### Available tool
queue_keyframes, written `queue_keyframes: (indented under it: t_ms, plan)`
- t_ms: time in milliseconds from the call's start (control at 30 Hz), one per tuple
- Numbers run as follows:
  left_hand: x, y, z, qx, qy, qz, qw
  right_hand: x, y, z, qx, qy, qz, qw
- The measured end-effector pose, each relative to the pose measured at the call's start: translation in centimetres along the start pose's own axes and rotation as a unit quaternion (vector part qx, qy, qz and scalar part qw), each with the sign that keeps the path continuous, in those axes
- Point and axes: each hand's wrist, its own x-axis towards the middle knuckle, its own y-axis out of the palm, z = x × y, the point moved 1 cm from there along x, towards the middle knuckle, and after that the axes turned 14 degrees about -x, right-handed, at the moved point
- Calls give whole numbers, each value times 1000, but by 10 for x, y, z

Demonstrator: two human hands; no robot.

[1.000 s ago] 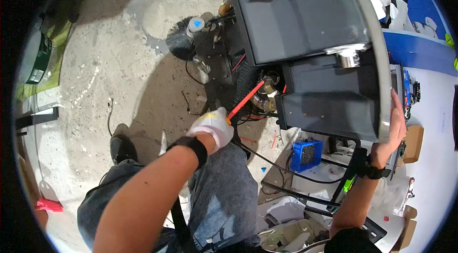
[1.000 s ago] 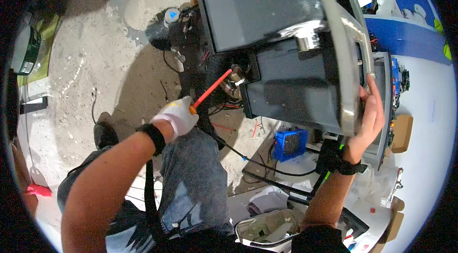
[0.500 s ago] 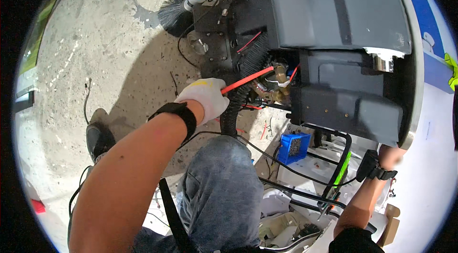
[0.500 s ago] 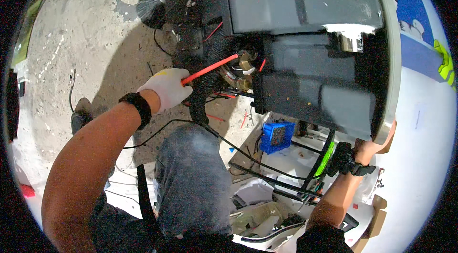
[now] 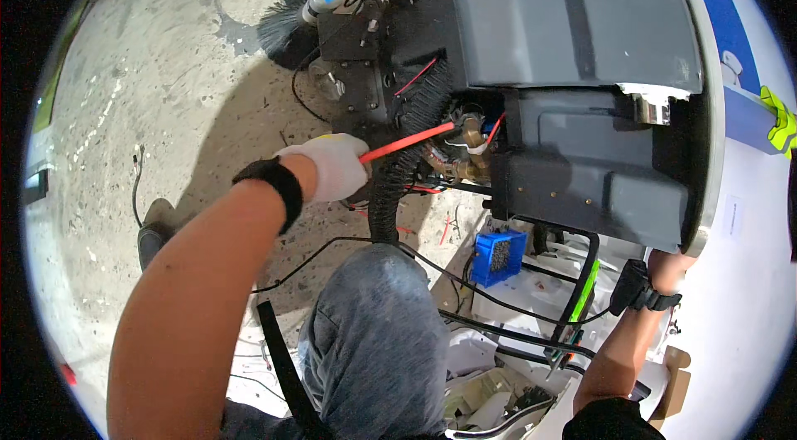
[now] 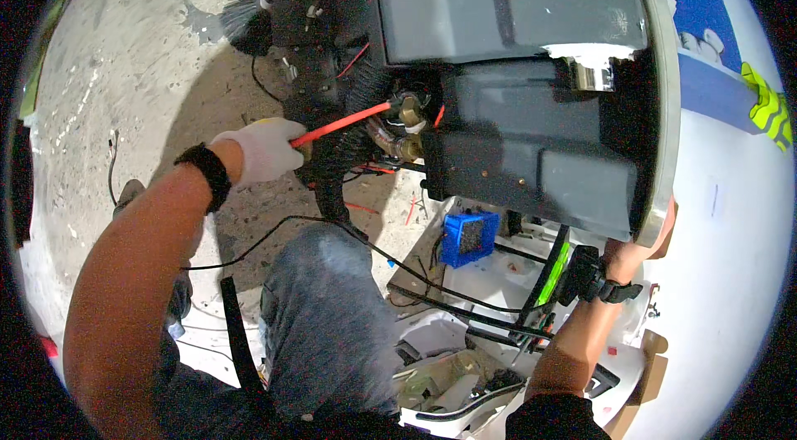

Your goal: The person is using a screwdriver to remove a screw and inspect the internal components of an industrial cleaning machine.

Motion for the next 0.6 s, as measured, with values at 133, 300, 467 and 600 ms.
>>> queue_keyframes:
  t_ms: [133,300,467,600]
  plan:
    - [17,12,16,-12,22,-18,1000,2,-9,-1,-43,-37,-18,998]
    - [5,7,11,4,-49,-24,999,-2,-2,1,-55,-67,-18,996]
    - [10,11,11,52,-32,-28,998,-6,-5,1,-51,-31,-45,997]
    - [4,7,7,130,6,-34,991,-8,-7,-5,-51,-22,-46,997]
